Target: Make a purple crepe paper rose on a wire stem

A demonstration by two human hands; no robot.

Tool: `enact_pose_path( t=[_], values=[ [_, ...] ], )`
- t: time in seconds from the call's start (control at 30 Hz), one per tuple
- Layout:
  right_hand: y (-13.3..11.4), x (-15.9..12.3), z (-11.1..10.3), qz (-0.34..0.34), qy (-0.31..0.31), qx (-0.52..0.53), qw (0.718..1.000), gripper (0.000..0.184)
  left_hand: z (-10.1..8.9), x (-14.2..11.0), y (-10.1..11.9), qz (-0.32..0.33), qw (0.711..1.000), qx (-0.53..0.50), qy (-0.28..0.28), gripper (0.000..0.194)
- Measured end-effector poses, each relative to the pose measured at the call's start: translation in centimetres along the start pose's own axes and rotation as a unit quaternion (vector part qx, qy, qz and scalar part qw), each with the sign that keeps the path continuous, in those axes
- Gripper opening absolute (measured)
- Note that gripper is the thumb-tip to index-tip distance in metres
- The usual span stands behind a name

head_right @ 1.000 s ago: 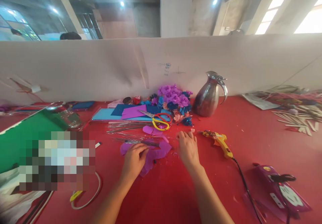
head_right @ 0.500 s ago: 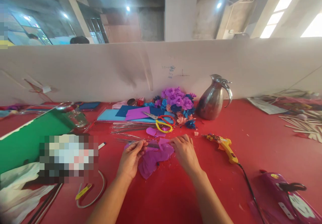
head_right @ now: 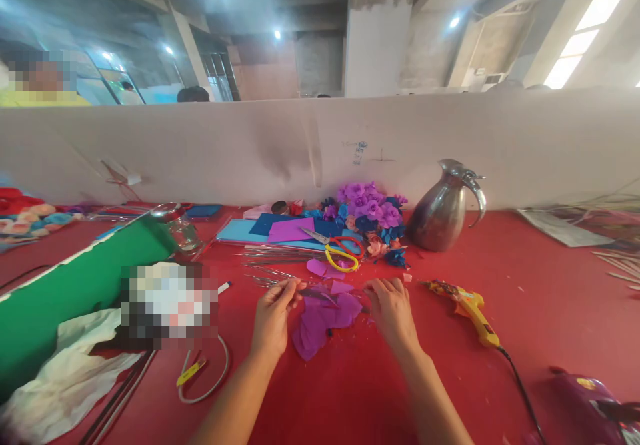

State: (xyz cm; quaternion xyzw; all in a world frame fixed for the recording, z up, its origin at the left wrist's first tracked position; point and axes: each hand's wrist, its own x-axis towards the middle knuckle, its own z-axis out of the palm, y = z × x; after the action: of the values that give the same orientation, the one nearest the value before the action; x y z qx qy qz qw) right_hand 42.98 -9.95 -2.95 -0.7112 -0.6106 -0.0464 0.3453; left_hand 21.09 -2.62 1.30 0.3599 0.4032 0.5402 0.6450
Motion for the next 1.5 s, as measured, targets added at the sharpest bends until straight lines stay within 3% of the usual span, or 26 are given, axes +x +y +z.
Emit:
enact_pose_path(
  t=[0.13, 0.27, 0.33, 0.4, 0.5, 0.57, 0.63, 0.67, 0.73, 0.8, 0.97, 1.13, 1.17, 1.23, 1.33, 1.4, 1.5],
  values=[
    [0.4, 0.0, -0.2, 0.019, 0.009, -0.007, 1.0, 0.022, -0.5, 0.7, 0.6, 0.039, 0.998, -0.03, 0.038, 0.026],
    [-0.3, 0.1, -1.0, 0.094, 0.04, -0.019, 0.995, 0.027, -0.8, 1.3, 1.1, 0.038, 0.995, -0.067, 0.064, 0.025],
    [-1.4, 0.1, -1.1, 0.151, 0.04, 0.028, 0.987, 0.033, -0.6, 1.2, 1.0, 0.013, 0.996, -0.07, 0.056, 0.027],
    [-3.0, 0.2, -0.9, 0.205, 0.026, 0.151, 0.967, 0.038, -0.3, 0.8, 0.6, -0.013, 0.997, -0.066, 0.038, 0.03],
    [-5.9, 0.0, -0.1, 0.242, -0.035, 0.338, 0.909, 0.035, 0.3, 0.1, -0.1, -0.051, 0.997, -0.062, 0.007, 0.034],
    [-7.6, -0.2, 0.7, 0.292, -0.107, 0.534, 0.787, 0.039, 0.7, -0.4, -0.5, -0.078, 0.995, -0.052, -0.016, 0.036],
    [-8.7, -0.2, 1.3, 0.326, -0.106, 0.658, 0.67, 0.043, 1.0, -0.7, -0.9, -0.101, 0.994, -0.018, -0.042, 0.037],
    [-9.0, -0.2, 1.6, 0.341, -0.089, 0.693, 0.629, 0.039, 1.1, -0.9, -1.1, -0.107, 0.993, 0.006, -0.056, 0.038],
    [-9.0, 0.0, 1.9, 0.366, -0.052, 0.729, 0.577, 0.031, 1.3, -1.0, -1.3, -0.111, 0.99, 0.046, -0.072, 0.038],
    [-8.5, 0.3, 1.9, 0.383, -0.031, 0.74, 0.552, 0.028, 1.2, -0.8, -1.2, -0.101, 0.991, 0.056, -0.063, 0.04],
    [-6.3, 0.9, 1.4, 0.402, 0.019, 0.747, 0.53, 0.022, -0.1, 1.0, 0.9, -0.019, 0.998, -0.044, 0.037, 0.035],
    [-5.2, 1.0, 0.8, 0.422, 0.08, 0.738, 0.52, 0.02, -1.5, 2.8, 3.1, 0.077, 0.978, -0.162, 0.104, 0.026],
    [-5.4, 0.9, 0.7, 0.424, 0.086, 0.731, 0.527, 0.022, -1.5, 2.8, 3.2, 0.07, 0.979, -0.167, 0.099, 0.026],
    [-6.1, 0.6, 0.4, 0.409, 0.073, 0.711, 0.567, 0.023, -1.2, 2.4, 2.8, 0.022, 0.985, -0.158, 0.071, 0.026],
    [-7.9, 0.1, 0.3, 0.343, -0.001, 0.698, 0.628, 0.036, -0.2, 0.8, 1.5, -0.012, 0.997, -0.077, 0.013, 0.027],
    [-8.8, -0.3, 0.5, 0.319, -0.031, 0.707, 0.631, 0.038, 0.4, -0.2, 0.6, -0.017, 0.999, -0.005, -0.033, 0.029],
    [-9.3, -0.5, 0.9, 0.332, -0.025, 0.707, 0.624, 0.029, 0.8, -1.3, -0.3, -0.028, 0.995, 0.055, -0.078, 0.028]
  ],
)
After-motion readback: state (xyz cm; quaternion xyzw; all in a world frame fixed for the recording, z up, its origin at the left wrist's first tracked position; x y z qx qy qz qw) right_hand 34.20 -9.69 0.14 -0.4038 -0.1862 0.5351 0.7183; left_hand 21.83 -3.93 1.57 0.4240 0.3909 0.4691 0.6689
